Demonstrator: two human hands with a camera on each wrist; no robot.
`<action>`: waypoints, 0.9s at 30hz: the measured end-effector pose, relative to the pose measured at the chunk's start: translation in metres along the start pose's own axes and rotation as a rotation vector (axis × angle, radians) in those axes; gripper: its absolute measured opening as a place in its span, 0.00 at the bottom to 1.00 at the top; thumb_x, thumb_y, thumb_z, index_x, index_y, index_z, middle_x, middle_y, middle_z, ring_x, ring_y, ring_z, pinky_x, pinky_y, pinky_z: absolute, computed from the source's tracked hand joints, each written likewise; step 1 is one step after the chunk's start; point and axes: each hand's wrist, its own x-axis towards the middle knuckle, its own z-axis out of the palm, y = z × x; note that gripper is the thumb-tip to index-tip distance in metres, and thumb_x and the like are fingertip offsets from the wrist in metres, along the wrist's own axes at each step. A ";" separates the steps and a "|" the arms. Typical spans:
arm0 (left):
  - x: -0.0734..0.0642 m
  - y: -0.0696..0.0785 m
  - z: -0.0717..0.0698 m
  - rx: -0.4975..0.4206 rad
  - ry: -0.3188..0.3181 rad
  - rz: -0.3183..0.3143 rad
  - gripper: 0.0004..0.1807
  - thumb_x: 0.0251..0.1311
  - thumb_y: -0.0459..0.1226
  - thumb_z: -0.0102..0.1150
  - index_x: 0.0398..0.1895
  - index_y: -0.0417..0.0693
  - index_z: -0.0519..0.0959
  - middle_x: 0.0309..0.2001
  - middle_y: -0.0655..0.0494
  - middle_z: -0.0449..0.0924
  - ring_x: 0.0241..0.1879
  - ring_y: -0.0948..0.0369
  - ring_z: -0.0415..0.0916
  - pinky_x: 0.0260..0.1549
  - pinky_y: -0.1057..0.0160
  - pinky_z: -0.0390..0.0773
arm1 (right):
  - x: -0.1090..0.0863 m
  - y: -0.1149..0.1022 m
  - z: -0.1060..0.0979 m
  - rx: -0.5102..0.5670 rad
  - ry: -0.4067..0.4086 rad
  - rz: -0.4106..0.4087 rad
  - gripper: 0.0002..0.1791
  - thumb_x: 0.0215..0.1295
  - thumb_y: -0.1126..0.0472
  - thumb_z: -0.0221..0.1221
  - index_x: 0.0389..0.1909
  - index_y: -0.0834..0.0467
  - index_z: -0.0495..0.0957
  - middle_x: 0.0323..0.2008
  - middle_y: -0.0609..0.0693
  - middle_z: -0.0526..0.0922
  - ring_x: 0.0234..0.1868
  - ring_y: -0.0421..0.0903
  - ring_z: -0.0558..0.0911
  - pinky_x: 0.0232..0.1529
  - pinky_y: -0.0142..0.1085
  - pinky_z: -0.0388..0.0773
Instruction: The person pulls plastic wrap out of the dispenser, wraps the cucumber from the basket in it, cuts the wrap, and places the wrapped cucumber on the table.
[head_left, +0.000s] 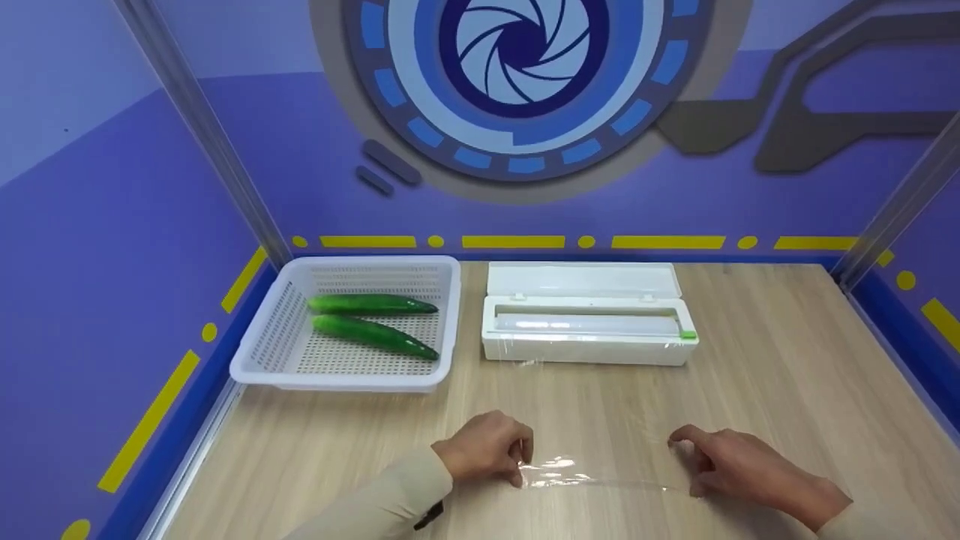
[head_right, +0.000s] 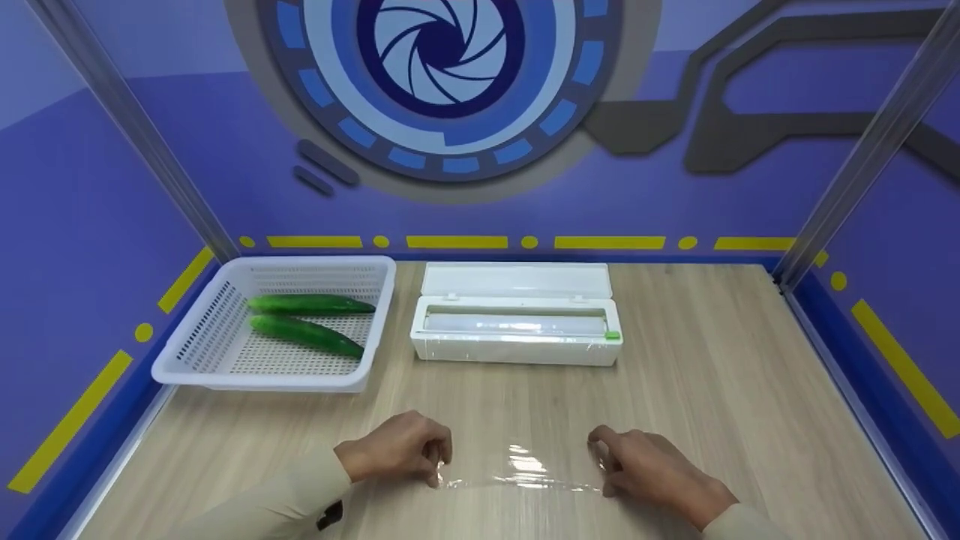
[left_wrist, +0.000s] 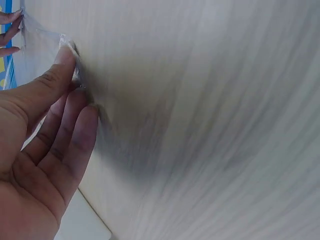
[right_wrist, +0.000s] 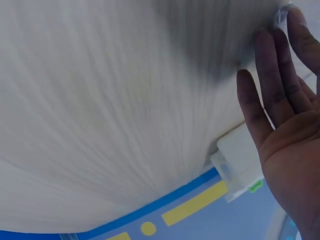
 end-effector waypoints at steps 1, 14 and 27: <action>0.000 0.000 0.000 0.009 0.000 -0.002 0.15 0.44 0.35 0.87 0.32 0.51 0.87 0.22 0.72 0.75 0.25 0.76 0.69 0.30 0.76 0.69 | -0.001 0.002 0.001 0.001 0.012 0.003 0.31 0.55 0.59 0.79 0.59 0.55 0.77 0.27 0.32 0.73 0.28 0.31 0.72 0.29 0.33 0.71; -0.006 -0.005 0.006 0.059 0.049 0.021 0.17 0.45 0.41 0.87 0.36 0.56 0.87 0.30 0.68 0.74 0.31 0.74 0.66 0.33 0.74 0.67 | -0.011 0.024 0.011 0.058 0.116 -0.063 0.47 0.55 0.43 0.77 0.71 0.62 0.74 0.38 0.40 0.69 0.35 0.34 0.69 0.32 0.31 0.67; -0.017 -0.007 0.003 0.081 0.059 0.092 0.10 0.56 0.41 0.81 0.40 0.56 0.89 0.34 0.67 0.80 0.33 0.74 0.71 0.37 0.74 0.71 | -0.005 0.024 0.005 0.013 0.082 -0.071 0.52 0.46 0.38 0.78 0.72 0.60 0.76 0.37 0.40 0.64 0.34 0.32 0.62 0.30 0.30 0.63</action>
